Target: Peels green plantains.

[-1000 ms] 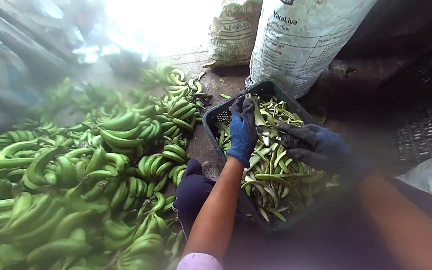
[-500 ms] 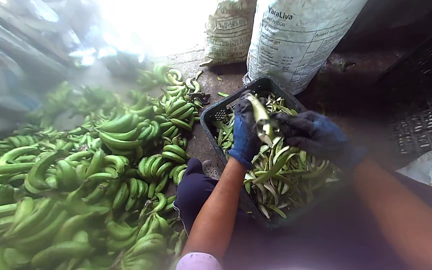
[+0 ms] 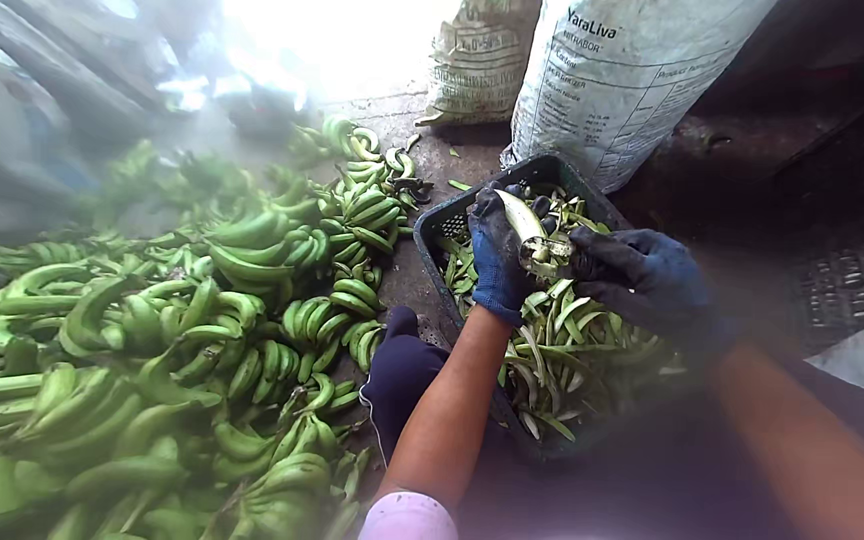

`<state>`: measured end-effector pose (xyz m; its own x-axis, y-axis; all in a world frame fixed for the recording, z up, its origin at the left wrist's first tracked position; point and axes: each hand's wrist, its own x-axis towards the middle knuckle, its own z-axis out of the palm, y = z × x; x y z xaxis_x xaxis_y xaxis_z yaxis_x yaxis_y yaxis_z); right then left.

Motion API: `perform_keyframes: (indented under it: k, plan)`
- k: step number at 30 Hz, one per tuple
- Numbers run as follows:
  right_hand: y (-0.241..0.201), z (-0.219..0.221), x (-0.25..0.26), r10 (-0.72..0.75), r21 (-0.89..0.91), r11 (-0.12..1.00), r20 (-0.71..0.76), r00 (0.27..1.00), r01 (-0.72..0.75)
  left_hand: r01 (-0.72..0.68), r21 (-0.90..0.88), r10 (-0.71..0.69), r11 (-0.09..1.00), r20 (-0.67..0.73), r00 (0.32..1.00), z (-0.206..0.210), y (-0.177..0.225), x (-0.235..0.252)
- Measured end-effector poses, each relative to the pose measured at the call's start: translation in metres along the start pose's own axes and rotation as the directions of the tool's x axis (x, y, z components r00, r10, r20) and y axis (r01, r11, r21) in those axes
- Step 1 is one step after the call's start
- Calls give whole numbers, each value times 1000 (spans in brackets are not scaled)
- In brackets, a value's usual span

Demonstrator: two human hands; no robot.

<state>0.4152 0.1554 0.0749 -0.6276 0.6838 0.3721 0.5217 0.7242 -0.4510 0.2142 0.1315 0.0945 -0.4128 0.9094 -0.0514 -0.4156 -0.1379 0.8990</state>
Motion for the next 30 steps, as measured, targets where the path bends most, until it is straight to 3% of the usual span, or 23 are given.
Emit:
perform_keyframes:
  k: [2, 3, 4, 6, 9, 12, 15, 17, 20, 22, 24, 27, 30]
  plan:
    - [-1, -5, 3, 72, -11, 997, 1, 997, -72, -190, 269, 145, 944, 179, 973, -9, 0, -11]
    - [-4, -9, 5, 122, 9, 993, -2, 993, -122, -236, 272, 176, 933, 227, 958, -5, 3, -10]
    - [-7, -14, 8, 186, 44, 982, 6, 983, -186, -201, 165, 161, 966, 232, 959, 6, 6, -5]
    - [-3, -21, 10, 227, 40, 973, 11, 974, -227, -93, 85, 69, 992, 247, 967, 17, 12, 0]
    - [6, -26, 11, 240, 18, 970, 59, 969, -242, -78, 369, -40, 926, 302, 953, 13, 7, 0]
    - [25, -15, 9, 373, 251, 881, 156, 915, -402, -144, 675, -230, 724, 433, 871, 9, 3, -7]
    - [53, 5, -2, 426, 472, 762, 151, 892, -444, -135, 721, -331, 679, 465, 821, 13, -7, -5]
    - [40, 1, 2, 415, 383, 813, 148, 898, -439, -56, 667, -289, 743, 395, 872, 10, -10, -1]
    - [11, -7, 7, 137, 117, 982, 77, 988, -146, 178, 249, -235, 952, 218, 947, 7, -6, 5]
    - [8, -3, 4, -55, 32, 998, 26, 998, 54, 334, -119, -307, 935, 203, 930, 4, -1, 7]
    - [8, -1, 4, -190, -31, 981, -30, 981, 189, 377, -332, -310, 865, 239, 920, 2, 0, 10]
    - [5, -5, 6, -154, -85, 985, -46, 987, 150, 398, -426, -266, 813, 337, 903, 2, -2, 11]
    - [-1, -10, 6, 91, -8, 996, 42, 995, -91, 183, -227, -110, 957, 303, 947, 7, 1, 4]
